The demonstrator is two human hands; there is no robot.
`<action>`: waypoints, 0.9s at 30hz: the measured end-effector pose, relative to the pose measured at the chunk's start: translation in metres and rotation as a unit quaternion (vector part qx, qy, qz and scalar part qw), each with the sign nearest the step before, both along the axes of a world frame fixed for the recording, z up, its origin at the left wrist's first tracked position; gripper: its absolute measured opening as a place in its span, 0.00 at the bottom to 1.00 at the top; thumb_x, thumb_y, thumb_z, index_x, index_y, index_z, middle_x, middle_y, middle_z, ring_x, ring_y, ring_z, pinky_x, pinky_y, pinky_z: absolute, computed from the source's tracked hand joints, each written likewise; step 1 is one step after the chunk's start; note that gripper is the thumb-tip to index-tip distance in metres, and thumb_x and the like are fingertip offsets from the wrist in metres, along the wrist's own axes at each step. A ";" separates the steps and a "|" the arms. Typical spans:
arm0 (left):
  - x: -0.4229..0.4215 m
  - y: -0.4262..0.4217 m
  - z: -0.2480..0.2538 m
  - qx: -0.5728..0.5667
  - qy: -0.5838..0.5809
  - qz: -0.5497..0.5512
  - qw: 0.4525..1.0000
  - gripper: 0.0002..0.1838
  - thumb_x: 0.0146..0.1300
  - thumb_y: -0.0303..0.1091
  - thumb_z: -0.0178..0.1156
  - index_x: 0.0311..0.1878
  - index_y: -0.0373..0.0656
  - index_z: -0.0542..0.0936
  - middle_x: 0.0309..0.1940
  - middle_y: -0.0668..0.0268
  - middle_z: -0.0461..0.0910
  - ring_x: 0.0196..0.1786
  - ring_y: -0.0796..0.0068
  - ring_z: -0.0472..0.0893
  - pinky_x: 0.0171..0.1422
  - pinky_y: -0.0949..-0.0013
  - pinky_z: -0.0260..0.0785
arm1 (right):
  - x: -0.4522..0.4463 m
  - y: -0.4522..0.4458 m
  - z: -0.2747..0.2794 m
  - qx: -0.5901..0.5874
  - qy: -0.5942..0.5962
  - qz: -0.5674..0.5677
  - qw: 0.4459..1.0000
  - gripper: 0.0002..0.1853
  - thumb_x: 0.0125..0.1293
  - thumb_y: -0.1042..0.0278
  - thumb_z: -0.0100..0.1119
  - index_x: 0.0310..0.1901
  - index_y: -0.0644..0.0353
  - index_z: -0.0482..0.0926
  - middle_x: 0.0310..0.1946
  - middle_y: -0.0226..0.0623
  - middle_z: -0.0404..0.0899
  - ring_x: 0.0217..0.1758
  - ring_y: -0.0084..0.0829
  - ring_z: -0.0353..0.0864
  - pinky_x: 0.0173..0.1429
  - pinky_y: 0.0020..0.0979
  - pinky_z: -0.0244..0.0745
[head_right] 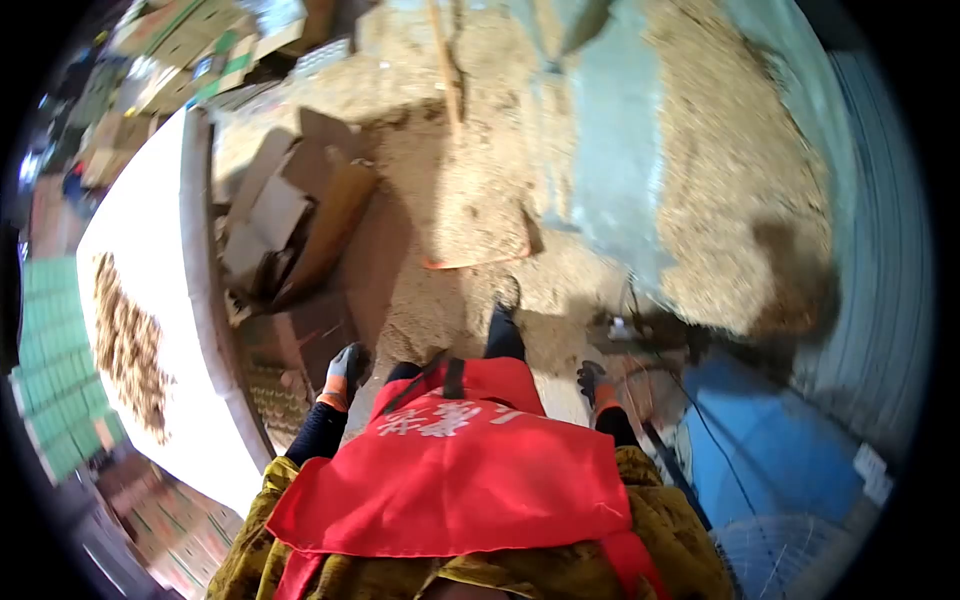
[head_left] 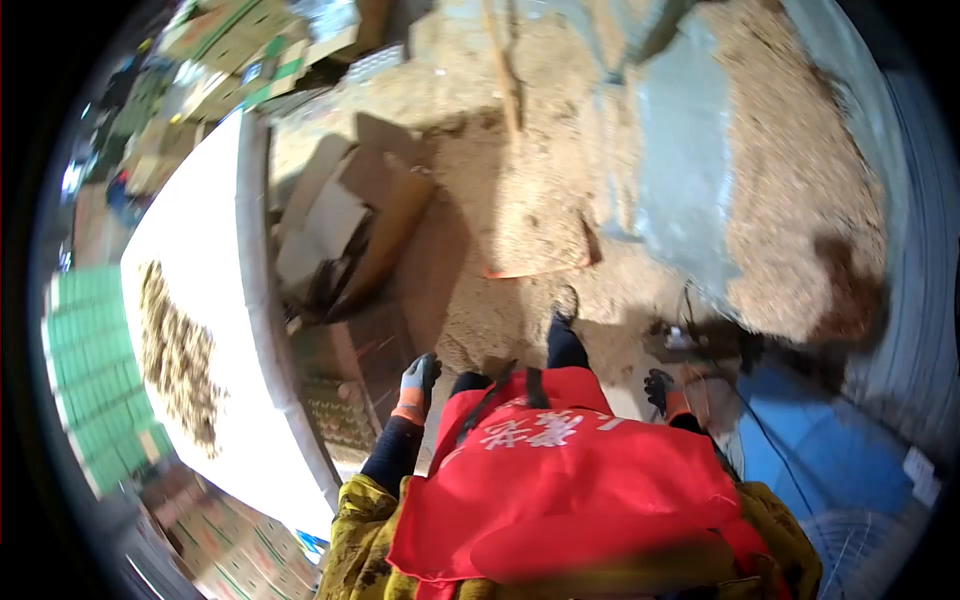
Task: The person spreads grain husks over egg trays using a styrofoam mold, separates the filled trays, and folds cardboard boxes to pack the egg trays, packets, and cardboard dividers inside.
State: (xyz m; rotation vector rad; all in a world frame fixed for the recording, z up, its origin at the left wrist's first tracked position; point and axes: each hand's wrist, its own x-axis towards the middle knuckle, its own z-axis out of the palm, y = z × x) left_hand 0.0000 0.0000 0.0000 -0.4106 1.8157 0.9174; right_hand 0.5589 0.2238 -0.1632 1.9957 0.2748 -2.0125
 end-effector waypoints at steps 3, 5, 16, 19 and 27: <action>-0.021 0.027 -0.051 0.102 0.071 0.031 0.992 0.15 0.68 0.42 0.51 0.49 0.45 0.79 0.37 0.72 0.81 0.38 0.78 0.78 0.40 0.73 0.69 | -0.145 0.109 0.008 0.206 0.041 0.163 0.964 0.19 0.65 0.44 0.53 0.51 0.46 0.78 0.36 0.27 0.81 0.35 0.28 0.79 0.33 0.32 0.70; -0.013 -0.007 -0.085 0.188 0.248 -0.144 0.940 0.18 0.70 0.43 0.49 0.54 0.42 0.78 0.44 0.69 0.81 0.43 0.77 0.79 0.45 0.73 0.70 | -0.147 0.126 -0.055 0.256 0.230 0.053 0.937 0.17 0.66 0.47 0.54 0.50 0.46 0.78 0.35 0.28 0.80 0.35 0.27 0.78 0.32 0.29 0.69; 0.100 -0.263 -0.016 0.174 0.232 0.153 0.945 0.18 0.70 0.39 0.52 0.56 0.37 0.77 0.49 0.60 0.81 0.51 0.73 0.78 0.59 0.69 0.68 | -0.355 -0.005 -0.088 0.103 0.238 0.274 0.926 0.18 0.69 0.50 0.47 0.54 0.47 0.75 0.42 0.32 0.80 0.37 0.33 0.81 0.36 0.37 0.78; 0.157 -0.355 -0.084 0.028 0.474 -0.052 0.879 0.14 0.70 0.33 0.48 0.52 0.39 0.77 0.43 0.57 0.81 0.47 0.64 0.80 0.53 0.66 0.71 | -0.436 -0.103 -0.029 0.156 0.246 0.276 0.916 0.19 0.70 0.50 0.47 0.56 0.48 0.74 0.43 0.30 0.78 0.39 0.32 0.81 0.37 0.36 0.78; 0.207 -0.367 -0.103 -0.025 0.118 0.197 0.973 0.23 0.72 0.43 0.48 0.56 0.32 0.75 0.49 0.54 0.80 0.53 0.65 0.78 0.61 0.66 0.67 | -0.362 -0.140 -0.258 0.267 0.392 0.248 0.845 0.13 0.71 0.55 0.46 0.27 0.43 0.69 0.22 0.26 0.68 0.25 0.27 0.67 0.28 0.34 0.63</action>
